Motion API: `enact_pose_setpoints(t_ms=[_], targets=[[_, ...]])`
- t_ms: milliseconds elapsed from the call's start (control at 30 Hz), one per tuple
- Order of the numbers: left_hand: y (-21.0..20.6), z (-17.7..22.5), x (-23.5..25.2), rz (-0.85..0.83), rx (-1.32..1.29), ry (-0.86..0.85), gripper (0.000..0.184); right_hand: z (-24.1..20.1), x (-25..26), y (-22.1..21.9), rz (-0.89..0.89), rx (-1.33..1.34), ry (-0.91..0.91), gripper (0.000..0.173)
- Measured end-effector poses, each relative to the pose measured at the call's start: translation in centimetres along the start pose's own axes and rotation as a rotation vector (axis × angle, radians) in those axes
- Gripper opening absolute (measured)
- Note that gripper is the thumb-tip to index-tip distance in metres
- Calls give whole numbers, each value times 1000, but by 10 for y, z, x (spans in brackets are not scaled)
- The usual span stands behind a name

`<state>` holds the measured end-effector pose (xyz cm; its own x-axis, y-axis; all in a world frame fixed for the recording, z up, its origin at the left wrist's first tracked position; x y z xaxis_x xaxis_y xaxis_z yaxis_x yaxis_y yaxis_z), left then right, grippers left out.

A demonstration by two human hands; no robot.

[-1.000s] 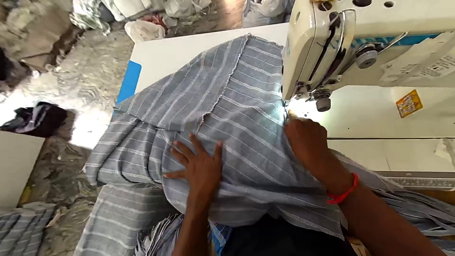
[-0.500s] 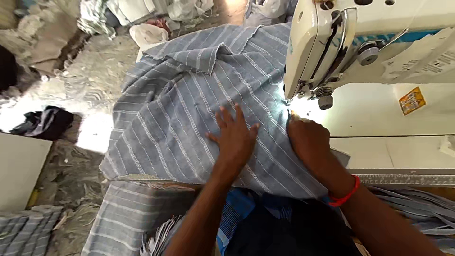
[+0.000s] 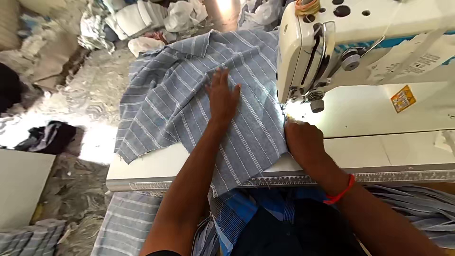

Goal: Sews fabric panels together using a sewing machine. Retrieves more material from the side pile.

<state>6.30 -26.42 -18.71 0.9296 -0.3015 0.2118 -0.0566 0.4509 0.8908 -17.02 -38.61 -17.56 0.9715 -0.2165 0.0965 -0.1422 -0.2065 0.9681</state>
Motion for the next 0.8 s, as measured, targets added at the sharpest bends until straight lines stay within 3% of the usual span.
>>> enact_pose_setpoints(t_ms=[67, 133, 200, 267, 367, 467, 533, 633, 700, 733, 800], targets=[[15, -9, 9, 139, -2, 0, 59, -1, 1, -1, 26, -14, 5, 22], [29, -34, 19, 166, 133, 159, 70, 0, 2, 0, 33, 6, 0, 21], [38, -78, 29, 81, 244, 403, 88, 1, 2, 0, 20, 21, -6, 21], [46, -122, 33, -53, 305, 535, 103, 1, 4, 0, 28, -19, -2, 25], [70, -153, 18, -95, 393, 522, 112, 3, 5, 0, 23, -22, 12, 26], [98, -170, -29, -71, 449, 529, 111, 11, -12, 12, -36, 313, 23, 35], [117, -178, -76, -100, 468, 596, 109, 21, -38, 19, -206, 657, 8, 33], [145, -169, -150, -216, 508, 697, 101, 26, -100, 10, -818, 934, 48, 36], [145, -128, -188, -221, 515, 527, 76, 23, -131, -21, -1084, 845, 199, 45], [135, -96, -204, -199, 481, 330, 63, 20, -138, -41, -1058, 776, 266, 54], [95, -32, -224, -262, 234, -112, 55, 3, -136, -80, -903, 713, 338, 82]])
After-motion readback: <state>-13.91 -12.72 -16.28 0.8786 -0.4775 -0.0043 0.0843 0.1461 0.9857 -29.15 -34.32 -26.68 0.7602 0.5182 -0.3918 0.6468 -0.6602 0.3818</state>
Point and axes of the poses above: each hand's wrist, its own x-axis towards the middle knuckle, its own y-axis out of the back of the hand, z = x × y, the point moved 4 cm from there along x, towards the middle knuckle, and after that the axes turned 15 degrees about y, right-handed, at the moved point
